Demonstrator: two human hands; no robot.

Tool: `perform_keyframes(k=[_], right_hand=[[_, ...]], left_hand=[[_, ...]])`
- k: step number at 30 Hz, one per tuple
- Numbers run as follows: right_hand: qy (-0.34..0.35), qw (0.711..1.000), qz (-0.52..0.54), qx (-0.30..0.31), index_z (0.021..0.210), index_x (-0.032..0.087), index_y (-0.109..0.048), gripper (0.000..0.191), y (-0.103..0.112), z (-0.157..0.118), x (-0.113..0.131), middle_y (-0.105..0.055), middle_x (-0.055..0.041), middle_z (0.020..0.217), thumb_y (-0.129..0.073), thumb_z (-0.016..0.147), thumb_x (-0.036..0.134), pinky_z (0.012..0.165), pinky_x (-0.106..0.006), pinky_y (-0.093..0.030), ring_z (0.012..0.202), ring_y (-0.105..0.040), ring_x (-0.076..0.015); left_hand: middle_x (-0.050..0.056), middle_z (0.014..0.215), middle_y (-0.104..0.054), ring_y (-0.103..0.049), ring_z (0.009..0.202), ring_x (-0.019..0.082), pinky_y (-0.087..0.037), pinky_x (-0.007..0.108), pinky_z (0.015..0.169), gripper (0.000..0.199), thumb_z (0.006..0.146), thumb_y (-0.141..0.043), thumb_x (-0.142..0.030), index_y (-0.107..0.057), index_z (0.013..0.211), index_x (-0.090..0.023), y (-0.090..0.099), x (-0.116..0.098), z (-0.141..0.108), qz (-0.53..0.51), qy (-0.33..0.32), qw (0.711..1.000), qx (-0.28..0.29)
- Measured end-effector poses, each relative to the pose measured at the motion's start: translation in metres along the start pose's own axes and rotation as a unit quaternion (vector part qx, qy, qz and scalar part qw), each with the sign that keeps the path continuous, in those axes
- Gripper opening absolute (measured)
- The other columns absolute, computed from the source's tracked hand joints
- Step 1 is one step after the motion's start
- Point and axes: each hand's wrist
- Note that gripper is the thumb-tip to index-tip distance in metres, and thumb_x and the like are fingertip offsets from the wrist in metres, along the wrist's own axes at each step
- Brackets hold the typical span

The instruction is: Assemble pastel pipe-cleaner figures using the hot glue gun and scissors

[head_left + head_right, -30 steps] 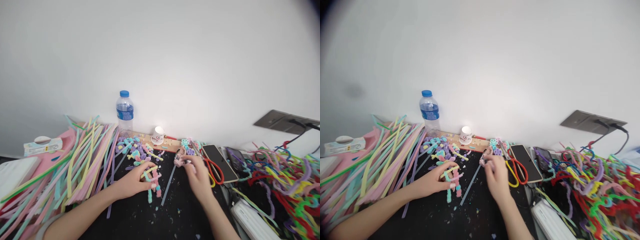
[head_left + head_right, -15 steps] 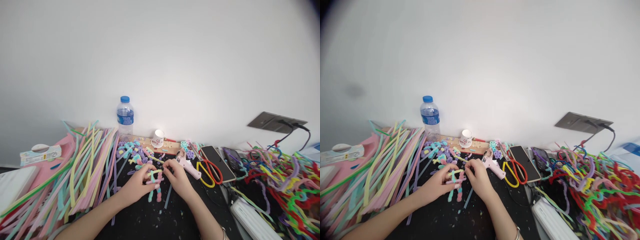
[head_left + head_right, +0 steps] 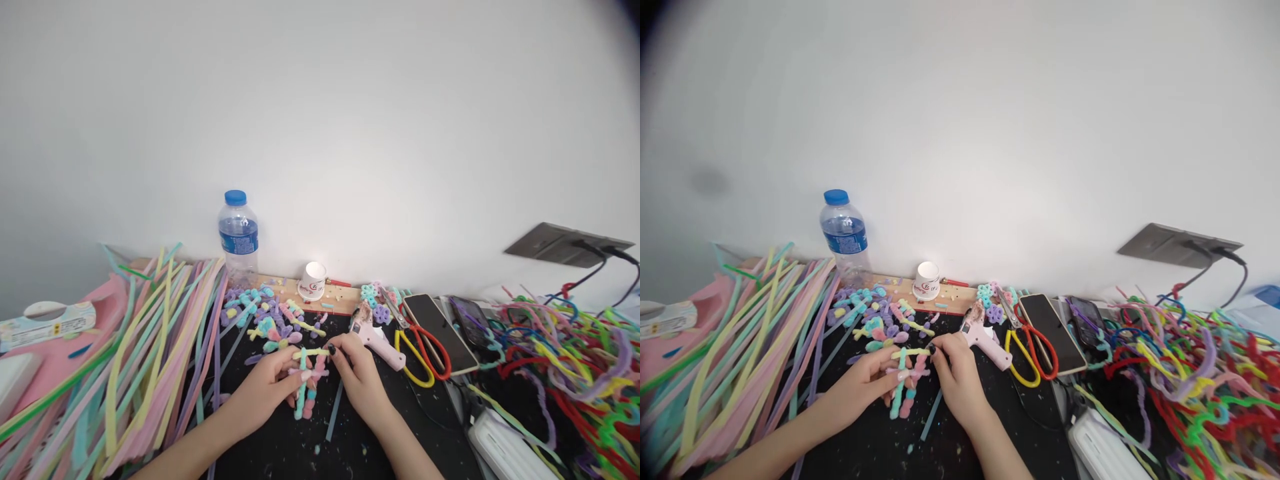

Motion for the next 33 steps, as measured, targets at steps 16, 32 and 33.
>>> perform_keyframes(k=[16,32,33], right_hand=[[-0.022,1.000,0.006,-0.004,0.073,0.020,-0.048,0.024,-0.001,-0.003,-0.004,-0.048,-0.0013,0.070,-0.034,0.093,0.023,0.061,-0.030,-0.035,0.069,-0.047,-0.0180],[-0.006,1.000,0.002,0.023,0.060,0.020,-0.034,0.030,-0.003,-0.005,-0.001,-0.042,0.0009,0.062,-0.036,0.091,0.020,0.057,-0.028,-0.030,0.063,-0.042,-0.0160],[-0.005,1.000,0.004,0.025,0.060,0.020,-0.033,0.031,-0.003,-0.005,-0.001,-0.041,0.0011,0.061,-0.036,0.090,0.020,0.056,-0.028,-0.030,0.062,-0.042,-0.0157]], left_hand=[[-0.003,0.071,-0.051,-0.053,0.065,0.015,-0.047,0.027,0.063,0.017,0.078,-0.059,-0.035,-0.055,0.081,-0.018,0.006,0.013,0.005,-0.017,0.031,0.998,-0.048],[-0.001,0.068,-0.061,-0.060,0.064,0.016,-0.049,0.027,0.063,0.025,0.075,-0.063,-0.035,-0.056,0.090,-0.017,0.007,0.006,0.006,-0.040,0.043,0.990,-0.128],[-0.001,0.065,-0.061,-0.060,0.062,0.016,-0.048,0.027,0.061,0.024,0.075,-0.062,-0.035,-0.056,0.090,-0.017,0.007,0.005,0.005,-0.029,0.041,0.990,-0.133]])
Point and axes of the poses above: each hand's wrist, its own z-axis towards the middle knuckle, its own y-axis out of the back of the hand, x = y × z
